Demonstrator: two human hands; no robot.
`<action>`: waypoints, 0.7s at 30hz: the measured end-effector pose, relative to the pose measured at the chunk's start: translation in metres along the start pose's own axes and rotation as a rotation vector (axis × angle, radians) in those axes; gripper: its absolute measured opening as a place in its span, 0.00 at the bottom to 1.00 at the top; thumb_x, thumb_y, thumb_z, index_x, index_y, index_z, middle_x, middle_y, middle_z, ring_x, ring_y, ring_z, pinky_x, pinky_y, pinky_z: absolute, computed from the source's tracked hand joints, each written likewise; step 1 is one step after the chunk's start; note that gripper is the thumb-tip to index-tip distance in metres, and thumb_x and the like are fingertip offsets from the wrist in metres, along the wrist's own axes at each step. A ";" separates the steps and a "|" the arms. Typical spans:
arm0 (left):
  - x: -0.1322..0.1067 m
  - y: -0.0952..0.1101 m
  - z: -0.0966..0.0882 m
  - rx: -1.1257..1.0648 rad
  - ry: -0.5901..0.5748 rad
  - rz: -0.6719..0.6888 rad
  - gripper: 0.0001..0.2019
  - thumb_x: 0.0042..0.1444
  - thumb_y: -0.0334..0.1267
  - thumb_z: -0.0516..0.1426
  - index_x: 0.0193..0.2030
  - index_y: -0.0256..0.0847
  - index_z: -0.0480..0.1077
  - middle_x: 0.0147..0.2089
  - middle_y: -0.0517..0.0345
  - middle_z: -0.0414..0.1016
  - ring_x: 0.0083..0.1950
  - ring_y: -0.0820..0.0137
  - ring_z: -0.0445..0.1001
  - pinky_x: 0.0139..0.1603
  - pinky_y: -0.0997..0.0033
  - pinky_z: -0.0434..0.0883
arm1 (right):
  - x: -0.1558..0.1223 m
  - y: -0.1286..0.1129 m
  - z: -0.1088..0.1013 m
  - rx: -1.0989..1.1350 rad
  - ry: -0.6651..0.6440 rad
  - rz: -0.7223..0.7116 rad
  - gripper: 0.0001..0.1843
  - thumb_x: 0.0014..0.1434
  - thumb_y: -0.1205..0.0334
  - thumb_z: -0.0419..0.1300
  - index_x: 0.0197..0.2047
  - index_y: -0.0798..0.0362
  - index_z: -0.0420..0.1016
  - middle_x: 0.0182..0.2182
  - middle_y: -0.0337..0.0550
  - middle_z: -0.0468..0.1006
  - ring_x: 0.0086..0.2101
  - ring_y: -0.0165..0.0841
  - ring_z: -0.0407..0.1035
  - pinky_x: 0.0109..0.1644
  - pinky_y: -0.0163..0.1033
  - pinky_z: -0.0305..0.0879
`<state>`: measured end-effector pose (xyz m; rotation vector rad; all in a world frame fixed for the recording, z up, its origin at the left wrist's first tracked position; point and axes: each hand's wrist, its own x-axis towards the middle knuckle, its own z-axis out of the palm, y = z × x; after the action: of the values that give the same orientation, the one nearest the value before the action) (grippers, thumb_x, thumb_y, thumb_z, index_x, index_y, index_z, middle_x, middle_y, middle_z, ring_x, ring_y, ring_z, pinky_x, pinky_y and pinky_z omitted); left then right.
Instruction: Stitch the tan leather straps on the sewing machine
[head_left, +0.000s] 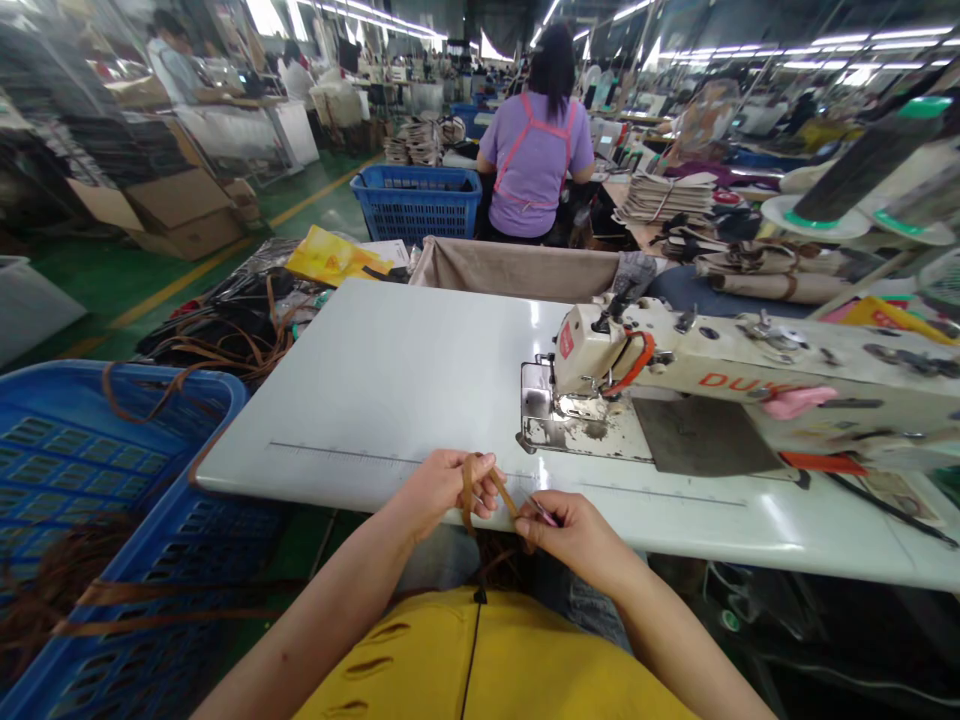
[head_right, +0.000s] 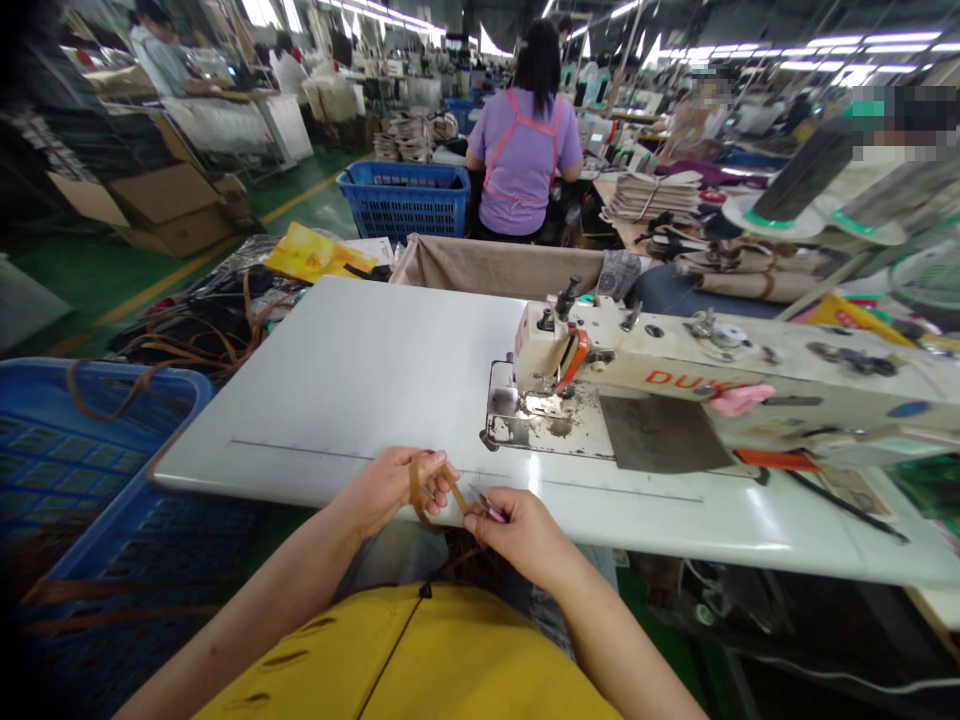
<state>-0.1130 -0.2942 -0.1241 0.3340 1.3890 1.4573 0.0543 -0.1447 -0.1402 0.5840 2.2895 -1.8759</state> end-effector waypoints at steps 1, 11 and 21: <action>0.001 -0.002 -0.001 0.012 -0.002 0.004 0.36 0.39 0.69 0.72 0.33 0.31 0.82 0.28 0.53 0.76 0.28 0.70 0.76 0.30 0.72 0.76 | 0.000 0.000 0.000 -0.010 -0.004 -0.010 0.18 0.60 0.48 0.63 0.27 0.53 0.70 0.23 0.35 0.68 0.28 0.29 0.57 0.34 0.36 0.53; 0.001 -0.002 -0.001 0.267 0.080 0.081 0.28 0.51 0.65 0.66 0.34 0.37 0.79 0.33 0.56 0.78 0.22 0.74 0.74 0.24 0.73 0.72 | -0.010 -0.010 -0.010 -0.463 0.322 -0.283 0.10 0.70 0.54 0.58 0.43 0.51 0.74 0.35 0.42 0.77 0.36 0.35 0.71 0.42 0.39 0.66; -0.005 0.004 0.009 0.116 0.027 0.064 0.27 0.48 0.63 0.69 0.32 0.38 0.75 0.31 0.55 0.78 0.26 0.70 0.76 0.28 0.69 0.77 | -0.014 -0.018 -0.010 -0.941 0.451 -0.438 0.08 0.74 0.58 0.58 0.49 0.50 0.77 0.35 0.43 0.79 0.36 0.38 0.73 0.40 0.40 0.64</action>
<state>-0.1057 -0.2923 -0.1158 0.4375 1.4998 1.4413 0.0622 -0.1411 -0.1167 0.3863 3.3807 -0.5505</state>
